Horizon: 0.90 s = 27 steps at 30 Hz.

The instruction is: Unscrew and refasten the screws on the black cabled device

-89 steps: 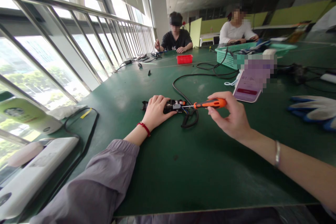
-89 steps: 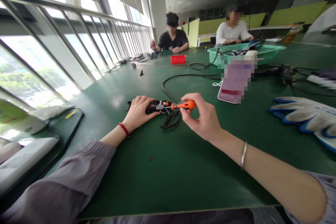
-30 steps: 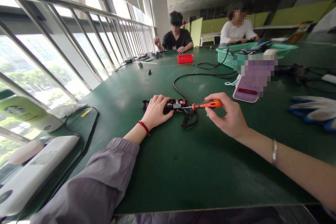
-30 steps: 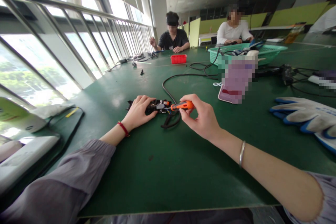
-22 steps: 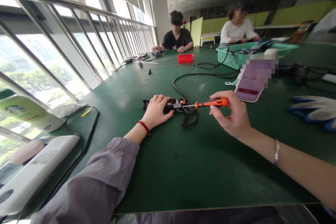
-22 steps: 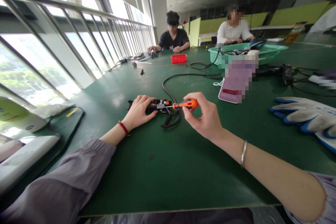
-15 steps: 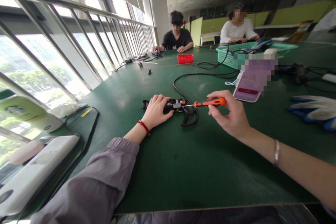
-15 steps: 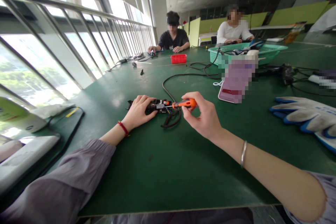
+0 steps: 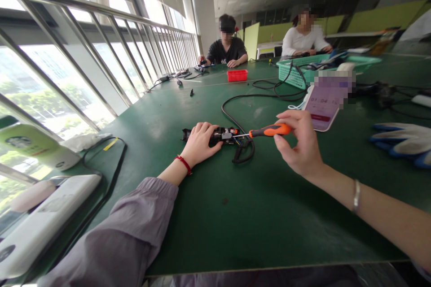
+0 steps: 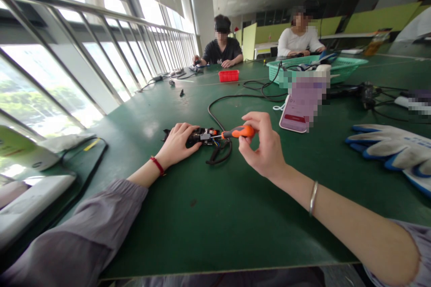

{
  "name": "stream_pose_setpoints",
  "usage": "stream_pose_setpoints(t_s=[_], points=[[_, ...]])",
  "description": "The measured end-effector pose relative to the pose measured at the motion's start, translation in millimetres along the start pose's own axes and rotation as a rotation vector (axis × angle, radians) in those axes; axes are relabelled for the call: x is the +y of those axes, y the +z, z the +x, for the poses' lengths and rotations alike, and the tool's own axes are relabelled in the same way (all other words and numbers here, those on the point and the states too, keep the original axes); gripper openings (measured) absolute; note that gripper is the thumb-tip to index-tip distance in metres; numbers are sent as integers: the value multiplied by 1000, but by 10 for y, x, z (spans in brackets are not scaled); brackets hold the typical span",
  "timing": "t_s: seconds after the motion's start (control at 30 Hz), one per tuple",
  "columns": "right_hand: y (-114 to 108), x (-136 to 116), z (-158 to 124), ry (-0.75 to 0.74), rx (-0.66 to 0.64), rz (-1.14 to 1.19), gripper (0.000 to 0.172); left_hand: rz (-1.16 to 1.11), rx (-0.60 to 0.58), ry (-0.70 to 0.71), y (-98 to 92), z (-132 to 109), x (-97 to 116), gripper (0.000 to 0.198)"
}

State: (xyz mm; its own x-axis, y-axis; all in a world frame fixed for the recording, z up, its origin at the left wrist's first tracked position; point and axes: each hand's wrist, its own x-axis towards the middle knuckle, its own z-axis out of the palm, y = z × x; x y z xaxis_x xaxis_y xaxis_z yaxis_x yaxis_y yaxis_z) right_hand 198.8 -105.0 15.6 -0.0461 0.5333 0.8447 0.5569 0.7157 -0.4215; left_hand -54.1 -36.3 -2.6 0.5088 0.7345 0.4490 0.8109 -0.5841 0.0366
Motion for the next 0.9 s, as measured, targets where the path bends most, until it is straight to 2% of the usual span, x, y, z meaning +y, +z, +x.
stream_pose_setpoints(t_s=[0.13, 0.27, 0.4, 0.5, 0.63, 0.7, 0.9], points=[[-22, -10, 28, 49, -37, -59, 6, -16, -22, -6, -5, 3, 13, 43], [-27, -5, 23, 29, -54, -74, 13, -26, -28, -9, -3, 4, 8, 44], [7, 34, -3, -39, 4, -17, 28, -12, -27, -4, 11, 1, -7, 44], [22, 39, -6, -70, 36, 24, 29, -12, -22, 1, 15, 0, -8, 44], [5, 1, 5, -38, -27, -25, 11, -4, -29, -3, 3, 0, 5, 45], [-3, -2, 6, -47, -32, -40, 8, -4, -31, -6, -2, 1, 6, 45], [17, 56, 0, -62, 20, 3, 30, -37, -62, -15, 14, 9, -11, 46]])
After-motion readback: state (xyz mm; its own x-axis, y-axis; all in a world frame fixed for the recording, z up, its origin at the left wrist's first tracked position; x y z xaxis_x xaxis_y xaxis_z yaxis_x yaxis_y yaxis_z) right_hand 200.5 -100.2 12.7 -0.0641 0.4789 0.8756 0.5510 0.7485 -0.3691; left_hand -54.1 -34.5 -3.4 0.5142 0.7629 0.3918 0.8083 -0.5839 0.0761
